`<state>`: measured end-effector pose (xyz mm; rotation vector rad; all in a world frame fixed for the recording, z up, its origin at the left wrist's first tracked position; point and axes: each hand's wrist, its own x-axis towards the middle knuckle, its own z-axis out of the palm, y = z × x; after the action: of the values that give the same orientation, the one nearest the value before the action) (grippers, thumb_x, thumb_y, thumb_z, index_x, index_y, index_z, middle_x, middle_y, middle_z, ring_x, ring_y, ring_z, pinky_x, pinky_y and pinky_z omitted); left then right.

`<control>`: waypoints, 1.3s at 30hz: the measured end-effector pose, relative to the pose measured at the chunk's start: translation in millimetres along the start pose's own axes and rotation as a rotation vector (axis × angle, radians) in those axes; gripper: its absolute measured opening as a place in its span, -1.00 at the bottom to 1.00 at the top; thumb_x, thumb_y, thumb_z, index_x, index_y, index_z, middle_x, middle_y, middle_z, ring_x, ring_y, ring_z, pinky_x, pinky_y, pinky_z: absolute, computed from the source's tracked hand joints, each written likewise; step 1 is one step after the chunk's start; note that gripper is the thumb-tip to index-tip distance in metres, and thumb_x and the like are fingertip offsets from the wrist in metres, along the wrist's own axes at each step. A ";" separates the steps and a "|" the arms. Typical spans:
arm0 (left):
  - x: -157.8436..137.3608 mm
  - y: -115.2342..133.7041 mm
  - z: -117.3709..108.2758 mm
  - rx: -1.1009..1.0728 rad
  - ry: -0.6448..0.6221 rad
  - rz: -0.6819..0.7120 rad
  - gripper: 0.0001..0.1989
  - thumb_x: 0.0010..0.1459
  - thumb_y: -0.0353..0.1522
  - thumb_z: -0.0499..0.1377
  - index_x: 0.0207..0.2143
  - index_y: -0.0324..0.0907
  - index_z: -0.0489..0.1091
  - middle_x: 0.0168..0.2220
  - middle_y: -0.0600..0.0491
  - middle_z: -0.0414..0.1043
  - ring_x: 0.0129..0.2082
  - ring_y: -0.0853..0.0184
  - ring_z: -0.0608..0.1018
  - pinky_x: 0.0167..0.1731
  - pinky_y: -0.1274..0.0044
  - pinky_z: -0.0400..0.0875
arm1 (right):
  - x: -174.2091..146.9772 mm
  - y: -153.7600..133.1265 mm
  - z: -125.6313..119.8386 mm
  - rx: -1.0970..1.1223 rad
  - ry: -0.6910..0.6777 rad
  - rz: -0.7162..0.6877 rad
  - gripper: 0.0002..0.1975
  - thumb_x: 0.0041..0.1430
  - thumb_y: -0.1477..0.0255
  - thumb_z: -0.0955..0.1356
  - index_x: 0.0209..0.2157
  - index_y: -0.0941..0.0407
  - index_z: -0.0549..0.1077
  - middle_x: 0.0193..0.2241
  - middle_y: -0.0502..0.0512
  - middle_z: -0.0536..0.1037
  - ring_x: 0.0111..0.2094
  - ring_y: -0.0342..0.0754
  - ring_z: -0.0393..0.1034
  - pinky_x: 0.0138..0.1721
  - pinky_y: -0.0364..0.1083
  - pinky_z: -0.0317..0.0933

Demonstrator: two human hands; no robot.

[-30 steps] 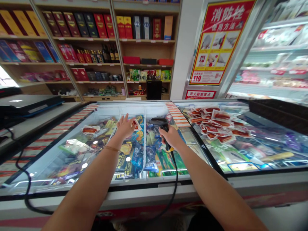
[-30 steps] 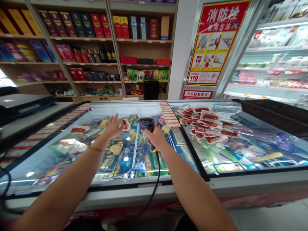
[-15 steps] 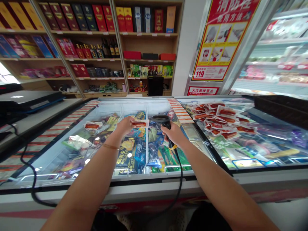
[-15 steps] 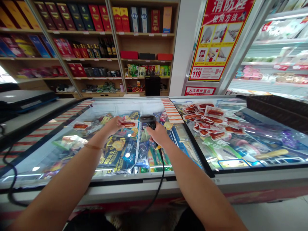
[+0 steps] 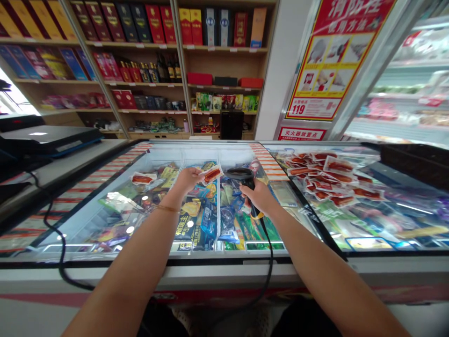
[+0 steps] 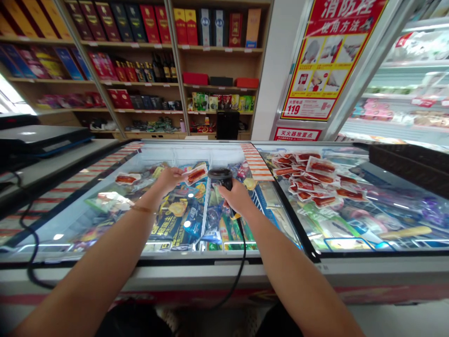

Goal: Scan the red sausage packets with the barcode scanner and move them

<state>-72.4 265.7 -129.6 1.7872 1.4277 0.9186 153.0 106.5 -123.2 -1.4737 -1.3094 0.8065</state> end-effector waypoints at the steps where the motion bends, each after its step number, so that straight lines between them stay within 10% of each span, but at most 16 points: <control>1: 1.0 -0.5 2.6 -0.092 0.021 -0.024 -0.88 -0.13 -0.38 0.29 -0.46 -0.20 0.47 -0.56 0.10 0.49 -0.48 0.32 0.55 -0.45 0.57 0.42 | -0.7 -0.6 0.8 -0.005 -0.002 -0.005 -0.83 0.09 0.31 0.33 -0.34 0.10 0.30 -0.63 -0.08 0.43 -0.72 -0.15 0.34 -0.70 -0.19 0.19; 10: 1.4 4.5 6.8 -0.702 0.206 -0.019 -0.87 -0.08 -0.40 0.26 -0.42 -0.27 0.44 -0.51 0.08 0.51 -0.41 0.30 0.59 -0.26 0.44 0.53 | -18.5 -22.2 6.8 -0.059 -0.078 -0.056 -0.83 0.09 0.32 0.35 -0.31 0.09 0.31 -0.68 -0.09 0.40 -0.73 -0.14 0.31 -0.67 -0.19 0.19; 39: -10.7 16.1 13.6 -0.476 0.270 -0.078 -0.80 -0.06 -0.32 0.27 -0.37 -0.25 0.50 -0.61 0.09 0.46 -0.50 0.31 0.58 -0.47 0.53 0.48 | -14.9 -19.5 4.4 -0.096 -0.071 -0.084 -0.84 0.13 0.31 0.32 -0.30 0.11 0.33 -0.63 -0.07 0.42 -0.71 -0.13 0.36 -0.67 -0.20 0.21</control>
<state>-54.3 251.4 -124.6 1.2831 1.2876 1.3656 139.5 92.1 -108.0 -1.4658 -1.4707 0.7561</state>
